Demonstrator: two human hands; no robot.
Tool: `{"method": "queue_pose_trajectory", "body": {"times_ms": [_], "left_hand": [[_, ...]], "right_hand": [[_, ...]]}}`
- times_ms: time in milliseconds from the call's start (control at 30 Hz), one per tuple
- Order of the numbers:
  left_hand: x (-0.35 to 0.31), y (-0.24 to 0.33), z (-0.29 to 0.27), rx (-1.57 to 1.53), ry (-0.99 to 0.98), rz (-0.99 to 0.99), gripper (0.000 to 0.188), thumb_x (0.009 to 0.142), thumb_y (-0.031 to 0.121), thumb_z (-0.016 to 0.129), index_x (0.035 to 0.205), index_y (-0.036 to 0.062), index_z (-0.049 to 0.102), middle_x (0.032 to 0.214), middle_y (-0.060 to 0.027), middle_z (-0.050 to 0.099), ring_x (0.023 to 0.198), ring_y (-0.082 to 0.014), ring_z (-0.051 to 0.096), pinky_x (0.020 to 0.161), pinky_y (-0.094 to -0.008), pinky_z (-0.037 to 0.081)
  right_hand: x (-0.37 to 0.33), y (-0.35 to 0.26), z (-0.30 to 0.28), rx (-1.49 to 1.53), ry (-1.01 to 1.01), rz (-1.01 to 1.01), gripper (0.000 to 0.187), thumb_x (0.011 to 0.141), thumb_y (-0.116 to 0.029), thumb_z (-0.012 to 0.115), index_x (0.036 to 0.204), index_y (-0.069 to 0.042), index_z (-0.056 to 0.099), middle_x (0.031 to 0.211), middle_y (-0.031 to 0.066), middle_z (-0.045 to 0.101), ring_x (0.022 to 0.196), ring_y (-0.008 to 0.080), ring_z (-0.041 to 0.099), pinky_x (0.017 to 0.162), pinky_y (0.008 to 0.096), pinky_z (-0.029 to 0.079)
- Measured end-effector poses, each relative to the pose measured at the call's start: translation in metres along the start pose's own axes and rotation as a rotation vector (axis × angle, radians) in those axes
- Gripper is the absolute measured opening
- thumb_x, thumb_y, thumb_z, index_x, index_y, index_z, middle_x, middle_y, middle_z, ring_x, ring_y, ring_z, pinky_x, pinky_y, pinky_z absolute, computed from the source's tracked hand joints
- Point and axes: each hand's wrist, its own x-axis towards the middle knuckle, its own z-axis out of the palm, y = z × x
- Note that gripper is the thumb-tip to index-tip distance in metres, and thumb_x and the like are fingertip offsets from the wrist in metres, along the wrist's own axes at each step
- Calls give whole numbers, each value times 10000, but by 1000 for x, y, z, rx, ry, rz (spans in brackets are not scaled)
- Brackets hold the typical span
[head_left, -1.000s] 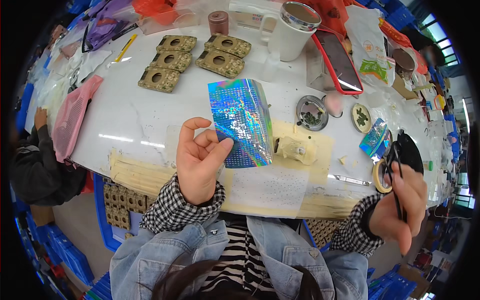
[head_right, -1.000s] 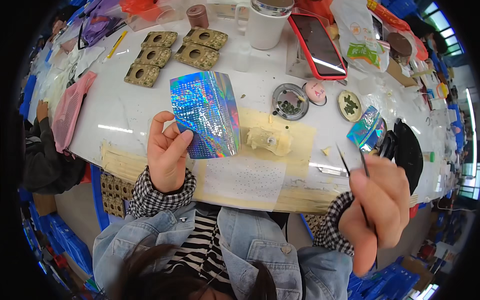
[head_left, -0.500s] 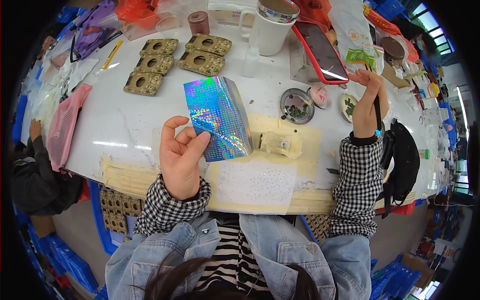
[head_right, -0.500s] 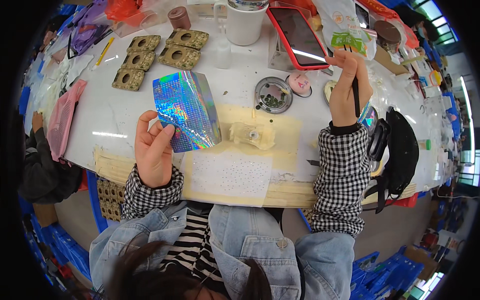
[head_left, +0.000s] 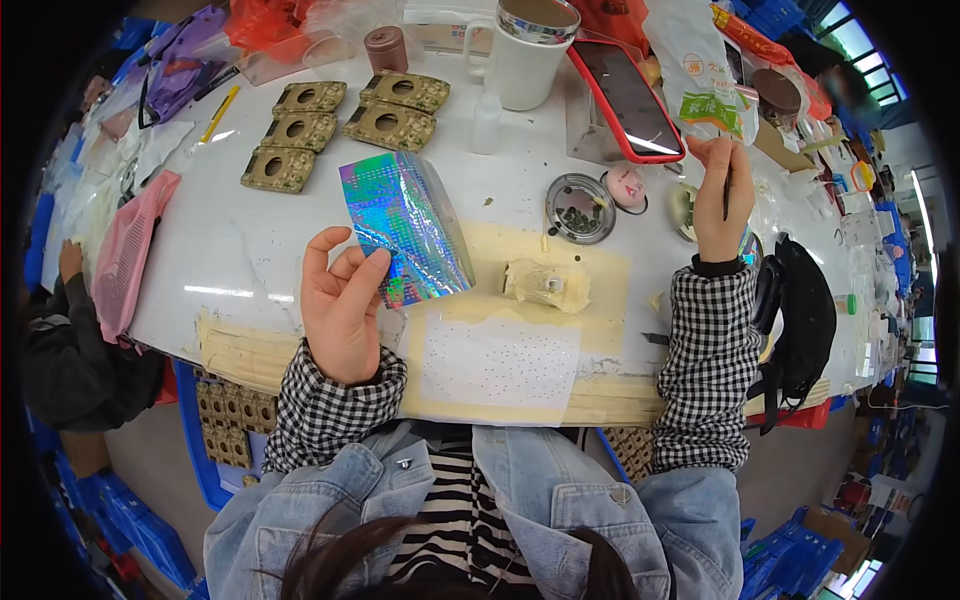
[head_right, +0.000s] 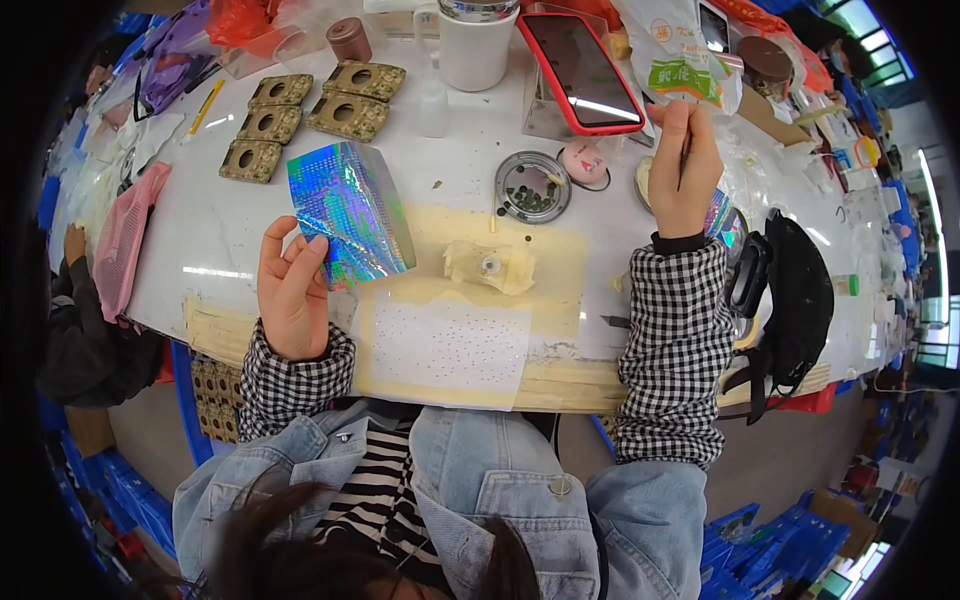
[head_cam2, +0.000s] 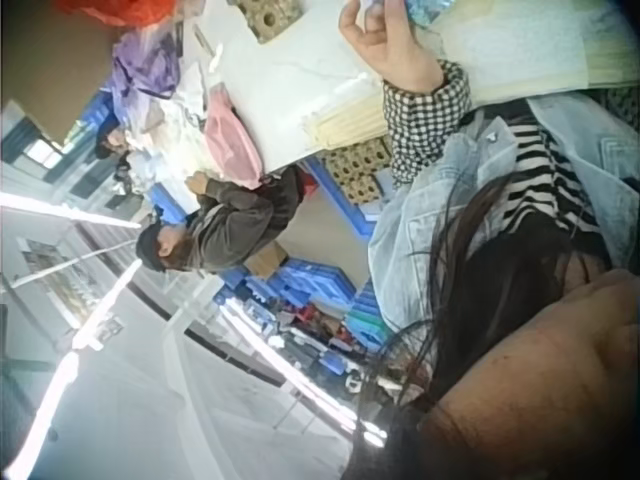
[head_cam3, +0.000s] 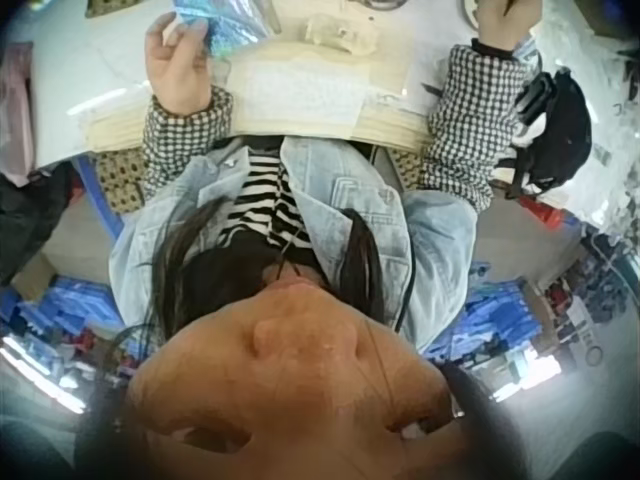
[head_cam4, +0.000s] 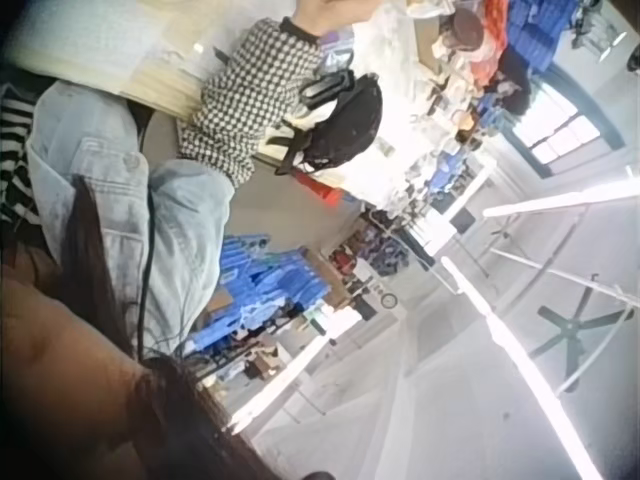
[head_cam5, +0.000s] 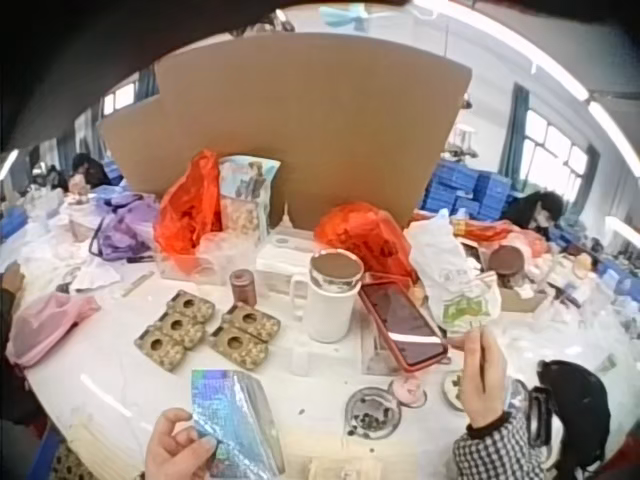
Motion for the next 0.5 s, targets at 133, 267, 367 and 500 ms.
{"method": "queue_pose_trajectory", "body": {"times_ms": [133, 267, 367, 500], "left_hand": [[0, 3, 6, 21, 40, 6, 346, 888, -33, 558, 1200, 47, 431, 900, -44, 624, 760, -83, 593, 659, -228, 507], [-1, 2, 3, -29, 71, -3, 364, 860, -61, 588, 1168, 50, 429, 876, -45, 634, 788, -106, 619, 665, -221, 504], [0, 2, 2, -30, 57, -8, 367, 859, -62, 588, 1169, 51, 428, 864, -37, 625, 794, -107, 616, 679, -222, 506], [-2, 2, 3, -24, 44, 7, 361, 879, -42, 570, 1199, 47, 428, 904, -44, 629, 795, -91, 604, 699, -220, 508]], "right_hand": [[-1, -24, 1, -148, -17, 22, 272, 989, -199, 457, 884, 13, 592, 818, 101, 670, 685, 138, 577, 648, 274, 438], [0, -27, -2, -253, 1, -233, 249, 965, -151, 478, 836, 11, 616, 784, 112, 629, 736, 210, 584, 690, 313, 450], [-1, -38, -1, -316, -123, -267, 283, 969, -161, 449, 849, 26, 625, 850, 130, 632, 868, 258, 597, 787, 335, 447], [-4, -33, 4, -274, -66, -271, 243, 948, -138, 497, 820, 25, 625, 818, 114, 625, 798, 249, 563, 739, 333, 444]]}}
